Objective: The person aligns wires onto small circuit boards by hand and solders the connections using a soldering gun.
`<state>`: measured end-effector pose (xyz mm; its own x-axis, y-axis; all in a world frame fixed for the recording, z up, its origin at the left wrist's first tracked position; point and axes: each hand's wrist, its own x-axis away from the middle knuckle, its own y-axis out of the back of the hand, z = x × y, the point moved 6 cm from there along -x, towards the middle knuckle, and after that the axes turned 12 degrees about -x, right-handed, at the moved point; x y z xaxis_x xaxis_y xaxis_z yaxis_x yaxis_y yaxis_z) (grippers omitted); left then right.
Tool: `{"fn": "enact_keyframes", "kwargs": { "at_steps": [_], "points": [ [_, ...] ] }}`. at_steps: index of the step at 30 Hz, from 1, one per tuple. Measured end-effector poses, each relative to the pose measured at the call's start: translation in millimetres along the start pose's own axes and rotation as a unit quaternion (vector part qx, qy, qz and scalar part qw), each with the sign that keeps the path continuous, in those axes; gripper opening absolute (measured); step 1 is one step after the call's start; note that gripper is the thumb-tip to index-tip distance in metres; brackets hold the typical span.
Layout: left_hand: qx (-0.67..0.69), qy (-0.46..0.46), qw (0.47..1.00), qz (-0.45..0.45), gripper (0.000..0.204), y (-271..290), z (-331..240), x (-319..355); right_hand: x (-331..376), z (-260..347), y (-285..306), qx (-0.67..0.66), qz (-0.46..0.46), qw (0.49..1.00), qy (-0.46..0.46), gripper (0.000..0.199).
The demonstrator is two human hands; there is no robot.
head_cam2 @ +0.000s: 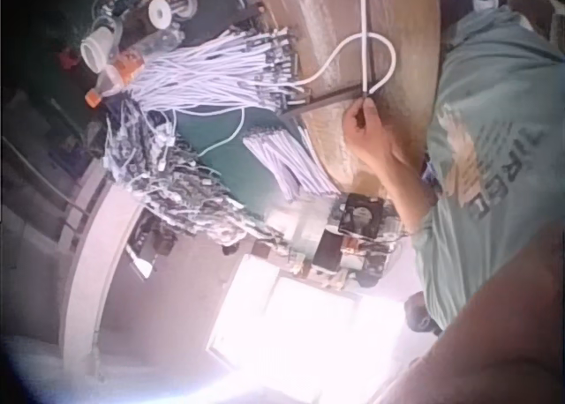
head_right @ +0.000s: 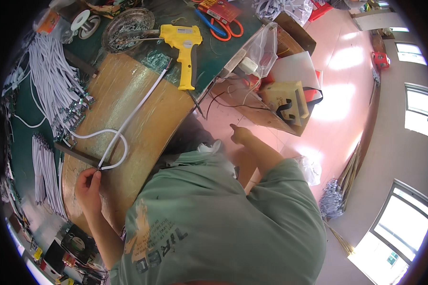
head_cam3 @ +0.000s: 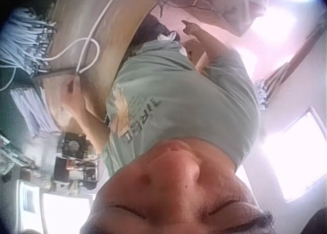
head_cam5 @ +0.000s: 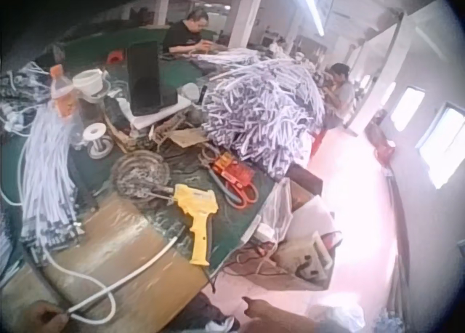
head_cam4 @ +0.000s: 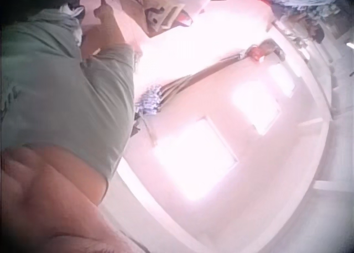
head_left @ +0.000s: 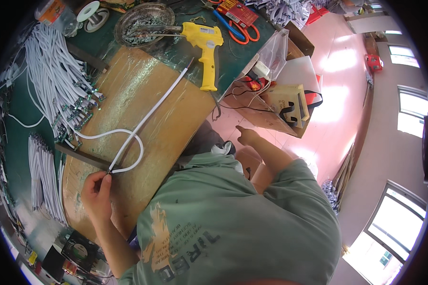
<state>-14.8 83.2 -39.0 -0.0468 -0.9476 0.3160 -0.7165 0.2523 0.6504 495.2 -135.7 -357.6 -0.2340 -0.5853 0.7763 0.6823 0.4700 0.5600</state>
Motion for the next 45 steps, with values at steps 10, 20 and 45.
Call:
{"fn": "enact_keyframes", "kwargs": {
  "at_steps": [10, 20, 45],
  "points": [
    [-0.003, 0.01, 1.0, 0.0, 0.012, 5, 8, 0, -26, 34, -33, 0.054, 0.125, 0.99, -0.035, 0.094],
    [-0.013, 0.009, 1.0, -0.024, 0.013, 9, -2, 14, -84, 36, -76, 0.019, 0.12, 0.987, 0.101, 0.081],
    [0.017, -0.151, 0.988, -0.031, 0.014, 3, -15, 12, 43, 503, -310, 0.296, 0.412, 0.635, 0.582, 0.057]
  ]
}}
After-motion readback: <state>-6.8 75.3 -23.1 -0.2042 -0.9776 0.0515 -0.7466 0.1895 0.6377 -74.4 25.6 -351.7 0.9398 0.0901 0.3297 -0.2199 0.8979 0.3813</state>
